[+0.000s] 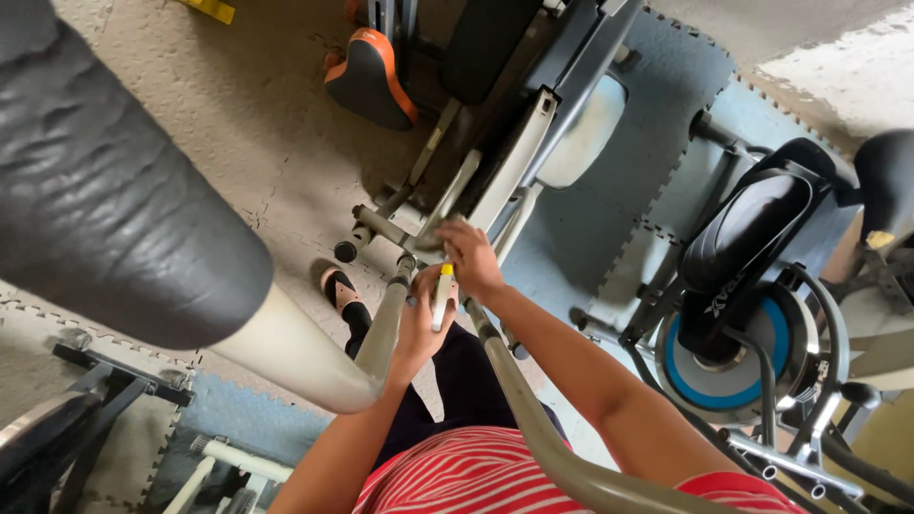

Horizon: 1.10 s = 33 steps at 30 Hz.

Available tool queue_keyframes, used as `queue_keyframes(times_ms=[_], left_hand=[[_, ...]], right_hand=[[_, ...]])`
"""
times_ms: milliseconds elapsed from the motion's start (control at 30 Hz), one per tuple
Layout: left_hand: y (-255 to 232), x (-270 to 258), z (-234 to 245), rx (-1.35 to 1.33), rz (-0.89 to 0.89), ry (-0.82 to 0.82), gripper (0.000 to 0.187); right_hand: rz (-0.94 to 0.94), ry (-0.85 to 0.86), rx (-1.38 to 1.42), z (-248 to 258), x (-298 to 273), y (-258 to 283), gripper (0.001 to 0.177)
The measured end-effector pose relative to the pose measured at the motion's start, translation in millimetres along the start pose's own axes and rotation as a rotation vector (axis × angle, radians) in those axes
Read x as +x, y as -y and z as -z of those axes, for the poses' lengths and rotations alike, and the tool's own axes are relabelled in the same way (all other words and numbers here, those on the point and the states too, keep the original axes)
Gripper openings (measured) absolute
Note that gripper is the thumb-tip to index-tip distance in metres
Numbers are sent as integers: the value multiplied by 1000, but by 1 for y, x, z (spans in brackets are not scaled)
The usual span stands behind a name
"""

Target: Cleaning an elliptical machine and stationary bike using a spray bottle and a rag.

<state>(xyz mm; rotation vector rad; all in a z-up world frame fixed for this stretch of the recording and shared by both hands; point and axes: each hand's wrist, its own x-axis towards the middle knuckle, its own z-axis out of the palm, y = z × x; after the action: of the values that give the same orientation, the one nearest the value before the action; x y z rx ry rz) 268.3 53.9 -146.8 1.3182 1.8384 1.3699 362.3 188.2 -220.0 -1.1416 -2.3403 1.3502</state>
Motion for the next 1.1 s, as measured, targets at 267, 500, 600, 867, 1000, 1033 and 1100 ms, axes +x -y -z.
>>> queue_keyframes(times_ms=[267,500,600,867,1000,1033,1100], left_hand=[[-37,10,16,242,177,24,43],[-32,-2,12,16,287,100,47],[-52,12,23,102,424,209,52],[-53,23,27,107,147,79,49],[-37,17,16,90,39,40,52],[-38,17,17,88,37,43,52],[-39,21,17,27,0,37,56]], right_hand=[[276,407,-504,6,55,8,50],[-147,604,-784,31,118,26,47],[-248,450,-730,1,135,-59,56],[-225,-121,-656,51,96,-25,59],[92,-341,-522,16,42,-41,52],[89,-344,-523,15,28,-34,52],[133,-239,-439,14,6,-20,57]])
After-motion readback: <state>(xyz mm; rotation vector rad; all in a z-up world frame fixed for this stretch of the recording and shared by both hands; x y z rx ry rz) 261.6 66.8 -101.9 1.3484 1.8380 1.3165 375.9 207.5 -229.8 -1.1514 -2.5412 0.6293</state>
